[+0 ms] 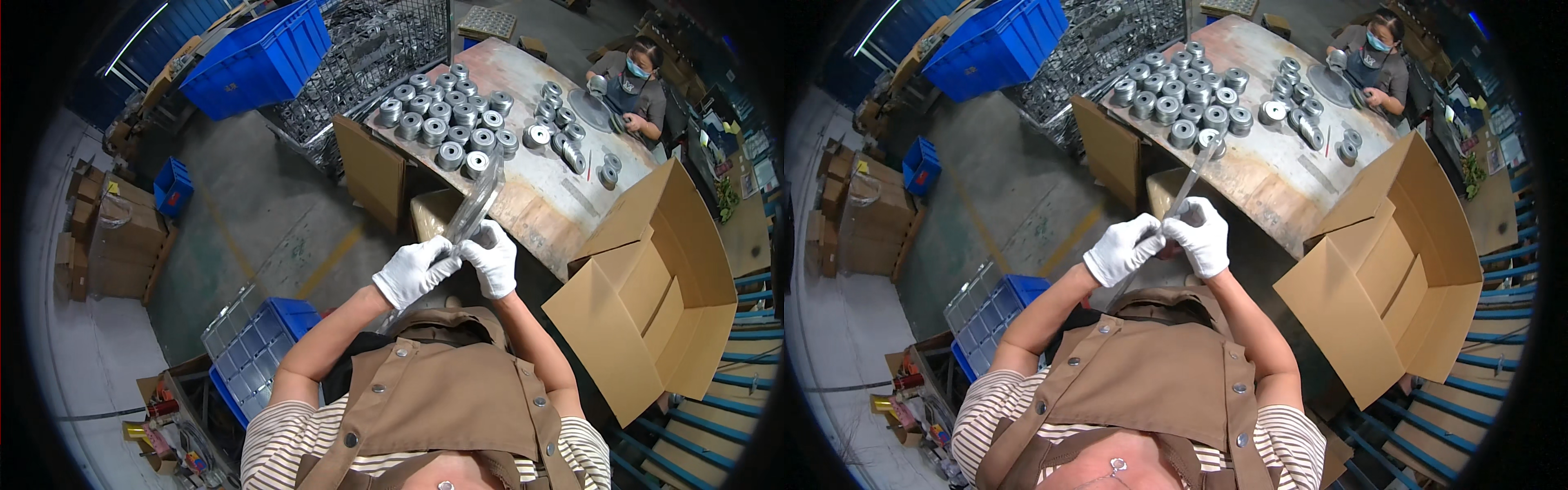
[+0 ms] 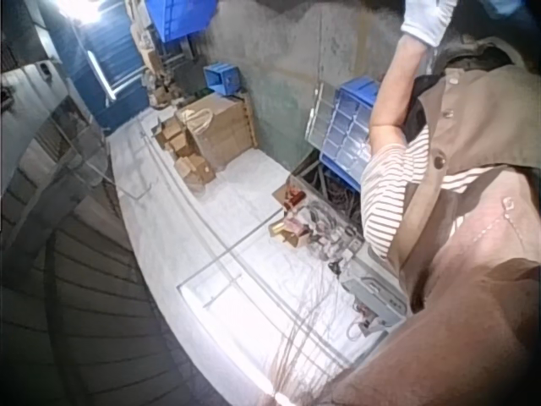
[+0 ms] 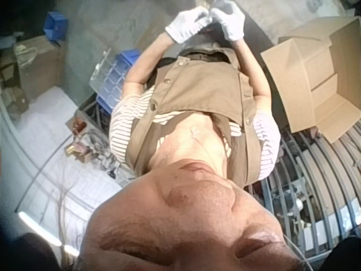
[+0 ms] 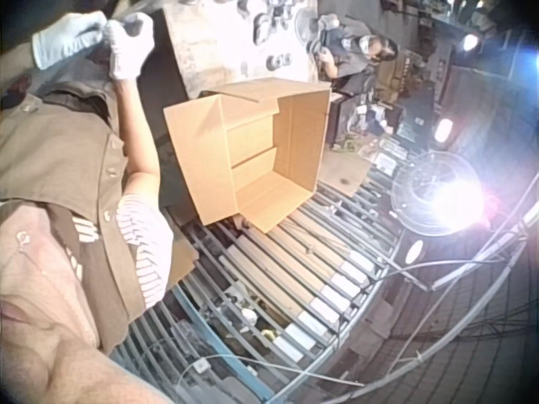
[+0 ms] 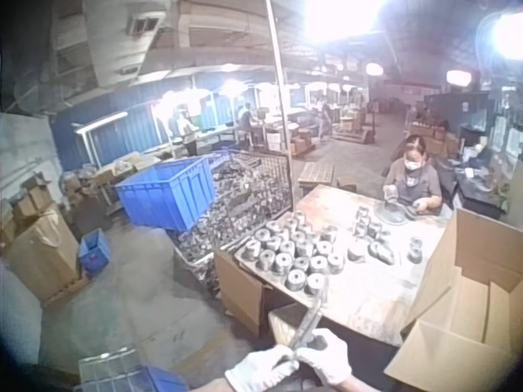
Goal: The person folds a cardboard box and tapes its bottom using a tape dispenser, then places a plastic tray into the box and packs metal rings into the tray by hand.
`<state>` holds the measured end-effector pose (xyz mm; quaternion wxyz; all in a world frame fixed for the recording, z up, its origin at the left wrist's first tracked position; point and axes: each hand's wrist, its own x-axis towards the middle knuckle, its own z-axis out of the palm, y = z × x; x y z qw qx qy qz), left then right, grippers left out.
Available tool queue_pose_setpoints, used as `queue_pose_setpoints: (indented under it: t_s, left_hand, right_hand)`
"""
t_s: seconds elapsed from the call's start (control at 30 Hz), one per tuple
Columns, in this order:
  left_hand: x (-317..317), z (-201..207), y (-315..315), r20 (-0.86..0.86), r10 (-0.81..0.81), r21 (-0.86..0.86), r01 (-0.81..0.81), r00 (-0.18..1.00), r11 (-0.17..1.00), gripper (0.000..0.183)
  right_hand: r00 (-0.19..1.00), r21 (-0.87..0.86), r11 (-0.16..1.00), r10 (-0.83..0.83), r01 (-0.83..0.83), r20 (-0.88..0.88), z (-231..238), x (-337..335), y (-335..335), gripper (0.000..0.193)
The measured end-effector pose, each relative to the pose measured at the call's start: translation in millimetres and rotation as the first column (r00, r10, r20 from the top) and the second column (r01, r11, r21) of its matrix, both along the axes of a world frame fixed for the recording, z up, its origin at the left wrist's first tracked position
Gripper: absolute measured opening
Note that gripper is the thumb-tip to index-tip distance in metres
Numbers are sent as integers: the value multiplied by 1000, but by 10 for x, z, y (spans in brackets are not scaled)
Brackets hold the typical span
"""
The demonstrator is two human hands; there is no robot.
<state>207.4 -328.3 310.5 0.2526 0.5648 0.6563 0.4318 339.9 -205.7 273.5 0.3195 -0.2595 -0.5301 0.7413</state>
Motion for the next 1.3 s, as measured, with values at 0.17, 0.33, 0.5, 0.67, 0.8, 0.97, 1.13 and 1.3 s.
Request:
queue_pose_setpoints:
  t_s: [0.17, 0.33, 0.5, 0.67, 0.8, 0.97, 1.13, 1.3]
  left_hand:
    - [-65, -87, 41, -27, 10, 29, -9, 1000, 1000, 27]
    - [-152, -106, 56, -91, 48, 92, -40, 995, 995, 24]
    - [-228, -71, 38, -42, 57, 72, -54, 997, 996, 22]
    - [-267, -96, 46, -89, 79, 104, -70, 993, 992, 23]
    - [-278, -138, 73, -90, 110, 96, -101, 990, 990, 24]
    - [-279, -170, 151, -68, 83, -1, -83, 994, 997, 18]
    - [-258, -478, 152, -186, 132, 20, -131, 974, 991, 15]
    - [-203, -553, 9, -315, 169, -60, -197, 934, 979, 19]
  right_hand:
    - [1000, 62, 998, -1, 2, -18, -17, -88, 45, 29]
    - [999, 33, 999, 40, -40, -18, -64, -182, 85, 28]
    - [998, 54, 997, 61, -60, -22, -11, -278, 83, 27]
    - [998, 95, 993, 70, -70, 4, -38, -330, 112, 25]
    - [998, 115, 992, 55, -57, 21, -108, -358, 120, 21]
    - [986, 249, 969, -51, 10, 156, -95, -379, 133, 25]
    - [878, 276, 950, -6, -144, 479, 63, -416, 173, 41]
    - [884, 361, 921, -40, -149, 465, -162, -480, 54, 37]
